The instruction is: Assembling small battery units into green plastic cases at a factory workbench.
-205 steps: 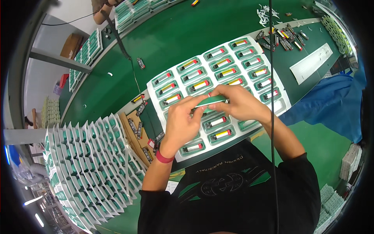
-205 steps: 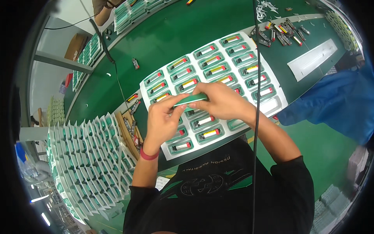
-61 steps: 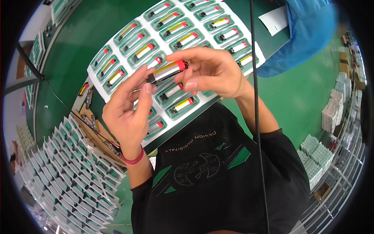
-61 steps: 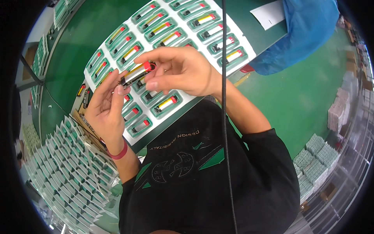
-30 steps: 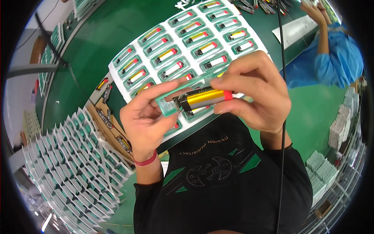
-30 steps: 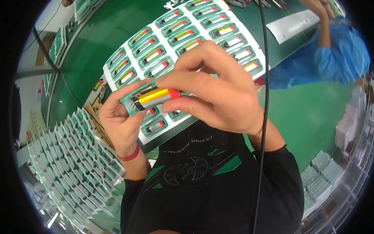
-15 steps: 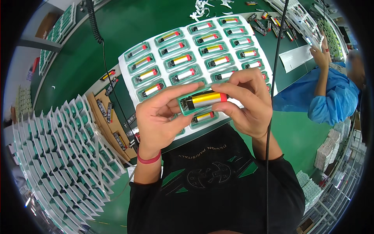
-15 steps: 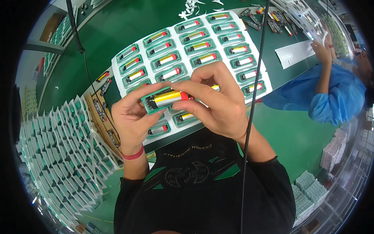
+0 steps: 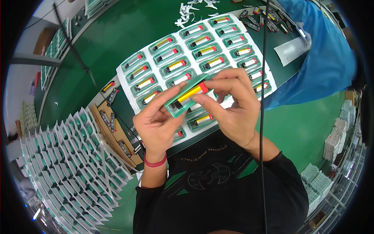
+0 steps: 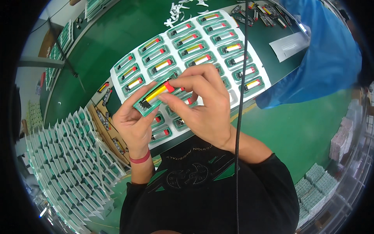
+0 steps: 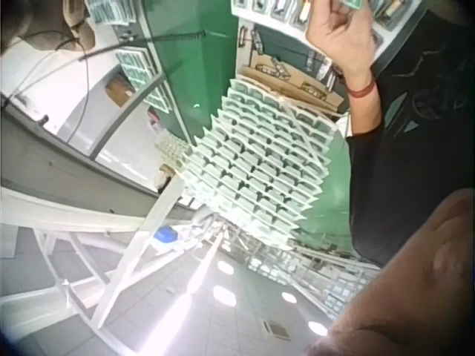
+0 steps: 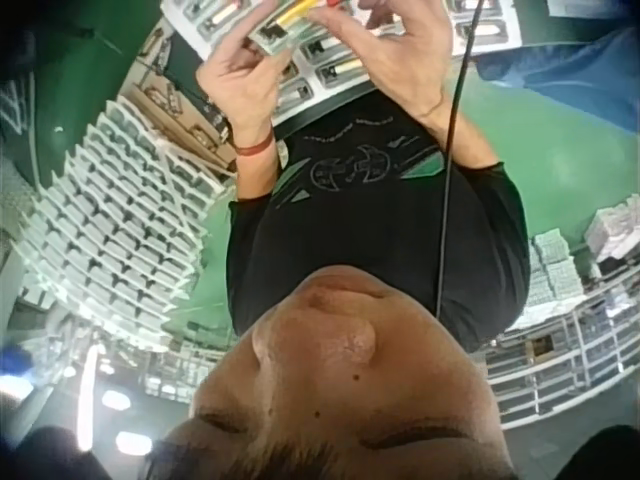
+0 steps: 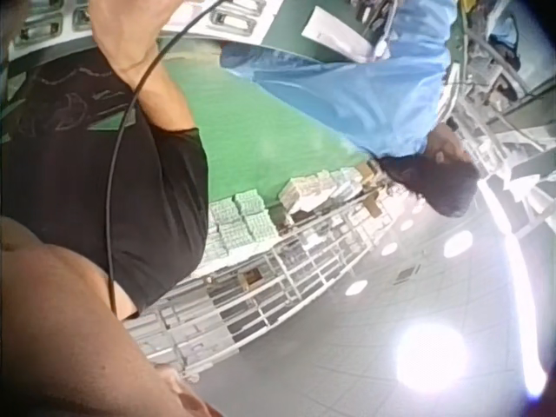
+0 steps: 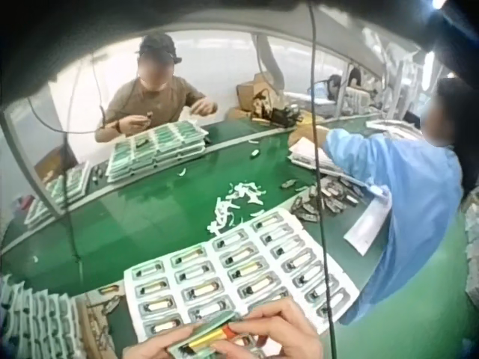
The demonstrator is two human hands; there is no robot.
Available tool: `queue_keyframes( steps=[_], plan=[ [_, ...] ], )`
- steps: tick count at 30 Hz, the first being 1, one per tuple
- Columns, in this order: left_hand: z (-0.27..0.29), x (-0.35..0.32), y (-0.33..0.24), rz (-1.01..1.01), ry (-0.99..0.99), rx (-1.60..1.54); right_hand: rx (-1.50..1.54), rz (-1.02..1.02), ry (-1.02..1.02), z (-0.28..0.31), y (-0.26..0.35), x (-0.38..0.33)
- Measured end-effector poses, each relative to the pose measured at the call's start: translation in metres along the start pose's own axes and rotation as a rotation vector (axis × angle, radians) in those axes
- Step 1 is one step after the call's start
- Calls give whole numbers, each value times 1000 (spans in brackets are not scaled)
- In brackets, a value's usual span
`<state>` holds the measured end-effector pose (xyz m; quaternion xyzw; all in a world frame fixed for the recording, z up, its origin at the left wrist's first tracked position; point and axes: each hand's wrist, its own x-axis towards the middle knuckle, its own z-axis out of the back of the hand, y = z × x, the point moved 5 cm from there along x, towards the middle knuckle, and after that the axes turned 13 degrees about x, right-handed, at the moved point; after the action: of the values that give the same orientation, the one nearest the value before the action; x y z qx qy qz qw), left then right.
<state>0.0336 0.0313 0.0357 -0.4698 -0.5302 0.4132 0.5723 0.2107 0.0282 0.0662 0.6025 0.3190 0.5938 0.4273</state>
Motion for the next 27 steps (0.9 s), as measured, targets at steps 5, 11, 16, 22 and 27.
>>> queue_keyframes(
  steps=[5, 11, 16, 22, 27],
  plan=[
    [2, -3, 12, 33, -104, -60, -4, -64, -43, -3, -4, 2],
    [-1, -5, 14, 4, -106, -45, -23, 27, -78, -3, 2, 5],
    [-1, -4, 15, -18, -149, 97, 15, 47, -111, -4, 0, 6],
    [2, -5, 19, -103, -197, 110, 2, -56, -99, -3, -3, 8],
    [4, -6, 28, -55, -217, 121, 83, 22, -96, -7, -10, 9]
  ],
)
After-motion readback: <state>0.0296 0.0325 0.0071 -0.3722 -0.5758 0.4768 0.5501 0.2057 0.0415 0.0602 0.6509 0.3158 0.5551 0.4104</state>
